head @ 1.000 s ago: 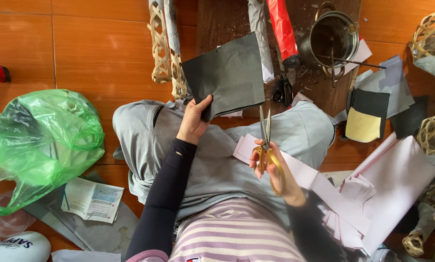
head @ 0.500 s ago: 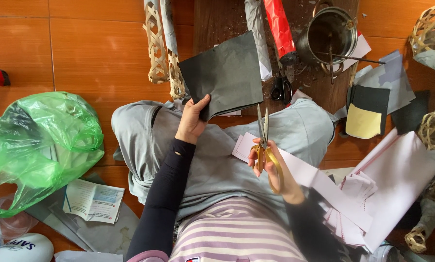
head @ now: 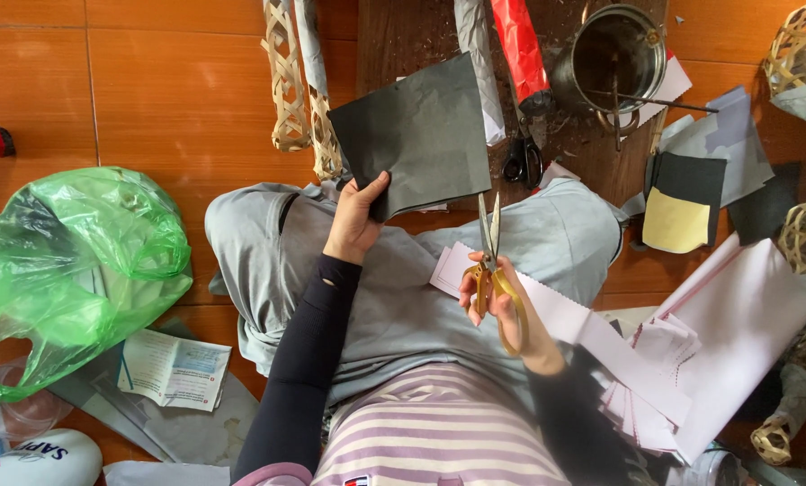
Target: The person is wrapping parts of a giraffe-shaped craft model with red and black paper strips and using scissors to cut them.
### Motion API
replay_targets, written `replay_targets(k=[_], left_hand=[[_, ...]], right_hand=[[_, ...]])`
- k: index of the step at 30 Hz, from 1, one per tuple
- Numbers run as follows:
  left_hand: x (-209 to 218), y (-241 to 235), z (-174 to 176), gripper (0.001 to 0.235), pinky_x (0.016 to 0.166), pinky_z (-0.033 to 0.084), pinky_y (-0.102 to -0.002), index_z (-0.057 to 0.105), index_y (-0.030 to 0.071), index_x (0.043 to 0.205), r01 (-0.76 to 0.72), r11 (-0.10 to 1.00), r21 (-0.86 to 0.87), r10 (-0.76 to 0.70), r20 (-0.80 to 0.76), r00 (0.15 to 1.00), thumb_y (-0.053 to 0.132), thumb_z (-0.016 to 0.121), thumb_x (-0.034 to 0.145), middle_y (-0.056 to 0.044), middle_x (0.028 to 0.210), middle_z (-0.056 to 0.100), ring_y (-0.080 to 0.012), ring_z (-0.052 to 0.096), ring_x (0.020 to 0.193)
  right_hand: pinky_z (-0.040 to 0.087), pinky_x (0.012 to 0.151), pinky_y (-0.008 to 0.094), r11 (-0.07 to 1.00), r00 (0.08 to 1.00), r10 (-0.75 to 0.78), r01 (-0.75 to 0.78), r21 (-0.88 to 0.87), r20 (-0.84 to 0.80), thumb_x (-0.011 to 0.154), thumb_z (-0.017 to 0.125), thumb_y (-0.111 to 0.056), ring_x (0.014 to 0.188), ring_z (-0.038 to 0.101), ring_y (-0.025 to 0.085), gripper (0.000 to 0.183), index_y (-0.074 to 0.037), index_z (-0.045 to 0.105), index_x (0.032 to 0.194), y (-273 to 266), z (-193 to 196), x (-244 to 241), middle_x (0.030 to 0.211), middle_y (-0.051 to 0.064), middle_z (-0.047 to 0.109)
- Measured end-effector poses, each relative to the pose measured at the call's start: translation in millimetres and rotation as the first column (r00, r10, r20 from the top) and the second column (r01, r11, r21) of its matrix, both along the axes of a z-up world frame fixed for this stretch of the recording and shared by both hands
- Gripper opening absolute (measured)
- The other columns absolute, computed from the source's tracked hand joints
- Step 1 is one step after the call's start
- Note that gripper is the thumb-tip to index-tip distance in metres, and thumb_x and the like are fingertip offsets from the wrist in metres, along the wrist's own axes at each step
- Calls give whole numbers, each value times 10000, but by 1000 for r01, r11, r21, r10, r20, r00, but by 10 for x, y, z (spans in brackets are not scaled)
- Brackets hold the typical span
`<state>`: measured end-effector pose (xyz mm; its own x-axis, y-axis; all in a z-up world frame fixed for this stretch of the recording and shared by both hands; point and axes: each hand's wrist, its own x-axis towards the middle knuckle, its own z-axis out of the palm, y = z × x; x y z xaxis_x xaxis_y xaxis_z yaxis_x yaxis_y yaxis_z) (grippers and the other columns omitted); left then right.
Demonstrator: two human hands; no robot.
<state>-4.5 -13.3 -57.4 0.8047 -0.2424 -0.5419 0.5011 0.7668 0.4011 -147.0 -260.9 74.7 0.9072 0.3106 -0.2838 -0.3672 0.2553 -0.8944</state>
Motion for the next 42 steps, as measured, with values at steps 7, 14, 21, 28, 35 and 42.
replay_targets(k=[7,14,21,28,35,42], left_hand=[[-30,-30,-90,79,790,535,-239,735,13,1075,22,983,185,-69,256,964,36,687,1016,-4,1000,731,-75,650,854],[-19,-68,-243,99,806,495,-210,738,15,1086,1,962,272,-95,332,939,-5,685,1005,37,995,720,-36,601,864],[46,12,-118,88,747,488,-199,743,37,1058,-39,920,389,-100,331,938,22,679,1001,67,935,707,-20,583,808],[43,58,-155,45,671,410,-192,726,35,980,-26,879,476,-191,402,895,9,700,1005,106,851,633,-1,492,747],[17,138,-304,81,669,396,-191,707,33,948,-17,858,514,-243,435,867,23,703,1028,119,843,606,3,461,748],[25,115,97,38,681,420,-177,710,50,974,73,816,573,-372,425,825,50,681,998,135,848,606,17,482,763]], right_hand=[[496,591,344,940,981,-54,112,321,-185,863,563,-782,814,580,210,943,-130,346,1508,1,30,82,1012,143,574],[405,572,275,830,967,-31,167,531,-254,853,606,-778,742,496,135,907,-121,405,1445,-9,-101,-20,962,46,492],[376,362,218,798,966,-96,219,561,-241,992,590,-675,524,459,89,730,-47,469,1344,18,-416,-167,785,26,496],[417,549,266,826,966,-6,151,543,-260,832,577,-765,708,488,138,842,-126,429,1360,130,191,86,922,31,518],[363,402,227,779,956,-72,233,582,-286,939,528,-759,566,433,93,805,-76,450,1359,81,-219,-114,840,25,490],[388,510,276,783,970,13,141,606,-242,841,506,-792,659,460,138,859,-104,444,1352,132,112,97,899,34,510]])
